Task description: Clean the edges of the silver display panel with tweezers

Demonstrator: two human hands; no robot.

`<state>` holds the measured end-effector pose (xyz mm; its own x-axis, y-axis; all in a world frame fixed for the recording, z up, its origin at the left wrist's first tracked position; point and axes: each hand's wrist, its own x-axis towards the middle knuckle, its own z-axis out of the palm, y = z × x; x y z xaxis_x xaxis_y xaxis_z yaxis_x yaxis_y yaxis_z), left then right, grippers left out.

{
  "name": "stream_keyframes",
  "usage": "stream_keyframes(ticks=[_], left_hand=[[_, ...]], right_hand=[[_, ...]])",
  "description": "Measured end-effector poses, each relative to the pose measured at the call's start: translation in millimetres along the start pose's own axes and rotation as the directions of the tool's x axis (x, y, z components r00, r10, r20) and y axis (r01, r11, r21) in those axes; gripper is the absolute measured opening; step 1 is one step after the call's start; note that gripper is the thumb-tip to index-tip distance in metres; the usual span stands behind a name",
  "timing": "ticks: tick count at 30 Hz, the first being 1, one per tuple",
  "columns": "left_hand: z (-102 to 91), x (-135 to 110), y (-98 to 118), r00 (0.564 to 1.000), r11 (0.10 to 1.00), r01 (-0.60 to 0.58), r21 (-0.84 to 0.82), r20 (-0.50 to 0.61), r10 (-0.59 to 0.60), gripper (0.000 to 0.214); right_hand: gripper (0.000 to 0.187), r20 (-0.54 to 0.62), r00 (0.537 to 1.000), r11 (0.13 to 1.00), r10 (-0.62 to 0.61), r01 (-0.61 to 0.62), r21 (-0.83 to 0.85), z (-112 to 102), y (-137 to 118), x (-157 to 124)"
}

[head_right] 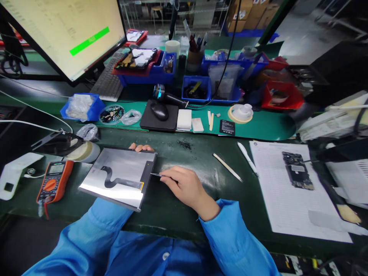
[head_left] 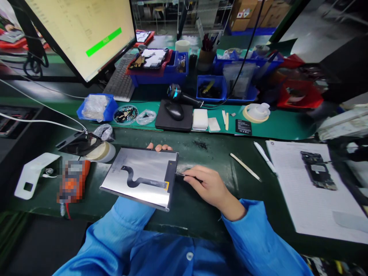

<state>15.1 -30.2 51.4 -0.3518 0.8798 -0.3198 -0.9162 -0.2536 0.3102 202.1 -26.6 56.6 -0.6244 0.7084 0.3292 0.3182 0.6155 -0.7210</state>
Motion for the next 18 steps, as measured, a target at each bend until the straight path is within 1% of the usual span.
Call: stream_keyframes(ticks=[1,2,3,6,10,12,15,17,18], left_hand=[[-0.3,-0.6,-0.3,1.000,0.997,0.011,-0.081,0.016,-0.010,0.045],[-0.8,-1.1,-0.5,0.999,0.992,0.021,-0.123,0.026,-0.018,0.045],[-1.4,-1.5,-0.6,0.999,0.992,0.029,-0.126,0.028,-0.025,0.044],[-3.7,-1.3,-0.7,0.999,0.995,0.027,-0.101,0.031,-0.024,0.045],[-7.7,1.1,-1.9,0.998,0.996,0.019,-0.081,0.054,-0.015,0.041],[-9.5,2.1,-2.4,0.997,0.998,0.008,-0.066,0.073,-0.003,0.037],[-9.8,2.9,-2.4,0.997,0.999,-0.017,-0.027,0.078,0.019,0.035],[-8.0,3.0,-1.9,0.998,1.000,-0.028,0.012,0.050,0.028,0.032],[-6.8,3.0,-1.7,0.999,0.999,-0.029,0.030,0.031,0.028,0.031]], right_hand=[[0.023,-0.004,1.000,1.000,0.006,-0.006,0.004,0.2,-0.1,-0.3],[0.022,-0.009,1.000,1.000,0.021,-0.021,0.010,0.6,-0.2,-0.7],[0.021,-0.017,0.999,0.999,0.041,-0.041,0.017,1.3,-0.4,-1.1],[0.017,-0.033,0.997,0.997,0.076,-0.076,0.018,2.6,-1.0,-1.3],[0.019,-0.007,1.000,1.000,0.008,-0.008,0.007,1.2,-0.7,0.1],[0.021,-0.005,1.000,1.000,-0.006,0.006,0.011,0.7,-0.4,-0.1],[0.018,-0.013,0.998,0.998,0.054,-0.053,0.024,1.4,-0.7,-1.4],[0.016,-0.017,0.996,0.996,0.092,-0.091,0.021,1.9,-1.0,-1.6],[0.016,-0.012,0.996,0.996,0.089,-0.089,0.016,1.8,-1.1,-1.4]])
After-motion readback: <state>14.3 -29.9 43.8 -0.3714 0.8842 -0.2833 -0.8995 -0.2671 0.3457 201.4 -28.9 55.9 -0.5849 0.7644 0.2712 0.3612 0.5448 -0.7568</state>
